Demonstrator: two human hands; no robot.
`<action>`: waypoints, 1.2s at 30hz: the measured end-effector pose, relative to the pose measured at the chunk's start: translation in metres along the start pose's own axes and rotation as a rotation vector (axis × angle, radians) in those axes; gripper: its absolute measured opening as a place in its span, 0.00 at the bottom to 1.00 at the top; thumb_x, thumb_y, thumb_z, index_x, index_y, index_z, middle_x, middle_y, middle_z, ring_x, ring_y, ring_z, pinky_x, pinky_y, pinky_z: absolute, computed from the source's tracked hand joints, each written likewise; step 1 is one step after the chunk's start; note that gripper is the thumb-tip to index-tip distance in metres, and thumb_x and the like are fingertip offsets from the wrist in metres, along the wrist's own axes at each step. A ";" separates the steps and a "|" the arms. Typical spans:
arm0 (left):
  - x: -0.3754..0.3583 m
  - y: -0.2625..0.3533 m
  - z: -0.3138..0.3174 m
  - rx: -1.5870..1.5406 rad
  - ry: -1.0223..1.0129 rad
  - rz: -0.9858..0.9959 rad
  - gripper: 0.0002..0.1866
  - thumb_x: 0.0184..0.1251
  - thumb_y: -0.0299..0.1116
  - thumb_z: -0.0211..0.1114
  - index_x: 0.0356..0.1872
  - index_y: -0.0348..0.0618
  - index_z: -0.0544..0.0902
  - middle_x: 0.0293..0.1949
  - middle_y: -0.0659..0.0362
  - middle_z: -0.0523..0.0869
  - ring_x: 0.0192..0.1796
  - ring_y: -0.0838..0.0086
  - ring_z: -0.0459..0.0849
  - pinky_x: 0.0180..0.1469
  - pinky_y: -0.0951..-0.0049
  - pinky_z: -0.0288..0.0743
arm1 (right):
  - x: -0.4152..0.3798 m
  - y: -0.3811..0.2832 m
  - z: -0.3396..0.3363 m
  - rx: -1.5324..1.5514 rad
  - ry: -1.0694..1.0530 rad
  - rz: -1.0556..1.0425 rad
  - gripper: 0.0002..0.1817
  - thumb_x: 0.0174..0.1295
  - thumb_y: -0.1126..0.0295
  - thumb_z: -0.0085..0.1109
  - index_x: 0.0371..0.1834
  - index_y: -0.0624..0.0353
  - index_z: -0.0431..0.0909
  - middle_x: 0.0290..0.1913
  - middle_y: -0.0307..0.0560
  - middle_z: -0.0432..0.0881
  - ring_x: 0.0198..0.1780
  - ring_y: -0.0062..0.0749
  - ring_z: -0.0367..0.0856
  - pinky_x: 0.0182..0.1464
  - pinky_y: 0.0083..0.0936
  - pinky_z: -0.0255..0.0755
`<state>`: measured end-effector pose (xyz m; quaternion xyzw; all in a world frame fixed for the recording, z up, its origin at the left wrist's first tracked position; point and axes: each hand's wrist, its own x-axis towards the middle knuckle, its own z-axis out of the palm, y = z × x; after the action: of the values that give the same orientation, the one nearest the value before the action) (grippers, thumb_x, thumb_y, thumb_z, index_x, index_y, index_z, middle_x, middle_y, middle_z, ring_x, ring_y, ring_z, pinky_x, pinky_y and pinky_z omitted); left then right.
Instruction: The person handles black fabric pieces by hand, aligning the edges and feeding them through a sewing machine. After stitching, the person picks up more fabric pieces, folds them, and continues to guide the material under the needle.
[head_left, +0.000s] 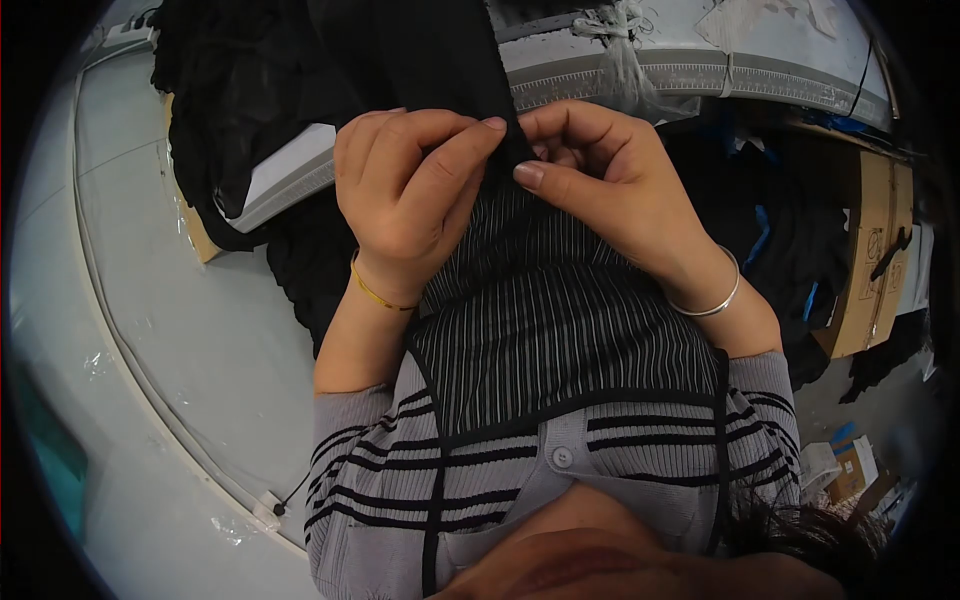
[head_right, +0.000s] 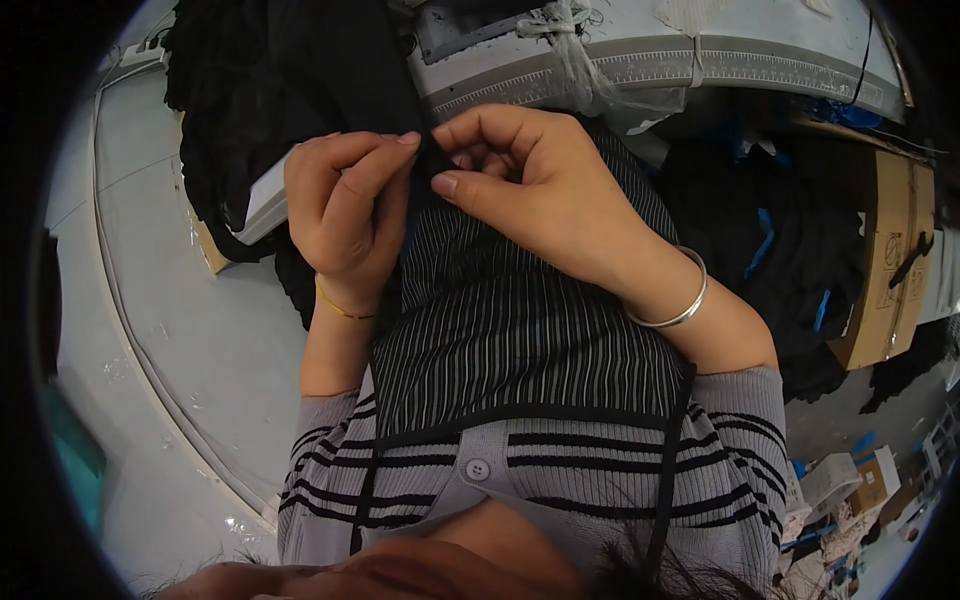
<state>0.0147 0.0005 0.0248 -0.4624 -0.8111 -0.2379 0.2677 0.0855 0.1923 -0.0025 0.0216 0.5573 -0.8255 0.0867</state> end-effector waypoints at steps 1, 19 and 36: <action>0.000 0.000 0.000 0.000 0.000 0.000 0.14 0.50 0.26 0.76 0.41 0.50 0.91 0.35 0.67 0.87 0.36 0.72 0.82 0.44 0.67 0.74 | -0.001 0.000 0.000 0.014 -0.003 0.011 0.15 0.65 0.74 0.70 0.53 0.65 0.84 0.34 0.27 0.77 0.31 0.05 0.68 0.34 0.07 0.66; -0.006 0.005 0.004 0.062 0.077 -0.021 0.18 0.45 0.23 0.74 0.41 0.50 0.90 0.39 0.66 0.88 0.41 0.72 0.83 0.55 0.59 0.77 | -0.003 -0.004 0.004 -0.144 -0.040 -0.283 0.19 0.57 0.78 0.64 0.54 0.64 0.82 0.50 0.43 0.78 0.46 0.24 0.78 0.47 0.20 0.73; 0.043 -0.040 -0.012 -0.203 0.615 -0.357 0.13 0.74 0.29 0.67 0.50 0.33 0.73 0.47 0.48 0.83 0.48 0.70 0.82 0.51 0.79 0.76 | 0.097 0.000 0.043 -0.631 0.043 -0.823 0.15 0.58 0.77 0.62 0.50 0.66 0.82 0.42 0.55 0.82 0.42 0.51 0.83 0.45 0.37 0.79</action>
<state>-0.0361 0.0010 0.0561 -0.2447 -0.7329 -0.4879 0.4062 -0.0073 0.1407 0.0008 -0.2097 0.7432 -0.5823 -0.2543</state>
